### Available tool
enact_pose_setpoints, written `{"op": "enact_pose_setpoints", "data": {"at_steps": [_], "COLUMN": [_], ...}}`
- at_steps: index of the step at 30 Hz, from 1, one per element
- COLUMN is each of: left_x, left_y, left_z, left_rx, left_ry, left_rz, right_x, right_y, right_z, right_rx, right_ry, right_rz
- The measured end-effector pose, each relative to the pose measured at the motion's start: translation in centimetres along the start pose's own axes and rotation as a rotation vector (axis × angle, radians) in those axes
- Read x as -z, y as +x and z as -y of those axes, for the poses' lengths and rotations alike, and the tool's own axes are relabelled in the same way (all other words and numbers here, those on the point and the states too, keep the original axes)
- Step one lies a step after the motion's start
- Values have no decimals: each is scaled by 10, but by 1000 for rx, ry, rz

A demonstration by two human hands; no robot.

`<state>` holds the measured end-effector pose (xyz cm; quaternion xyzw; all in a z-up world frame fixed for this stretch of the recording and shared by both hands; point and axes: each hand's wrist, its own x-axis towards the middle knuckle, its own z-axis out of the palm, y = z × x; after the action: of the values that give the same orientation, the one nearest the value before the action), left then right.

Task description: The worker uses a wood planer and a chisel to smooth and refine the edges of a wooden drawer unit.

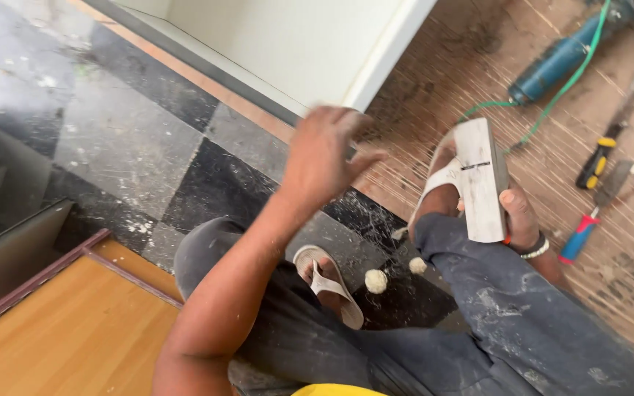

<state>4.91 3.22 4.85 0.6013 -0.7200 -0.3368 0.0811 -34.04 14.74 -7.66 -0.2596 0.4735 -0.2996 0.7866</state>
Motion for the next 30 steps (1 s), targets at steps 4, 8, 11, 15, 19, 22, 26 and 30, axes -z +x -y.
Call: {"op": "enact_pose_setpoints", "data": {"at_steps": [4, 8, 11, 15, 19, 22, 26, 30], "left_x": [-35, -62, -70, -66, -97, -94, -71, -72], "left_y": [-19, -33, -36, -40, -73, -80, -78, -72], "left_z": [-31, -33, -28, -33, -38, -29, -16, -6], "left_rx": [69, 162, 268, 425, 340, 291, 244, 157], "left_ry": [-420, -844, -1067, -1430, -1483, -1448, -1472, -1405], "left_rz": [170, 275, 322, 321, 336, 361, 344, 319], "right_x": [2, -8, -38, -98, -146, -167, -164, -151], "right_y": [-3, 10, 17, 27, 44, 55, 69, 74], "right_z": [11, 19, 39, 83, 115, 135, 149, 147], "right_rx": [-127, -173, -187, -56, 303, 310, 158, 470], "right_ry": [200, 189, 113, -397, -760, -1023, -1226, -1180], "right_rz": [149, 318, 411, 424, 463, 508, 701, 601]}}
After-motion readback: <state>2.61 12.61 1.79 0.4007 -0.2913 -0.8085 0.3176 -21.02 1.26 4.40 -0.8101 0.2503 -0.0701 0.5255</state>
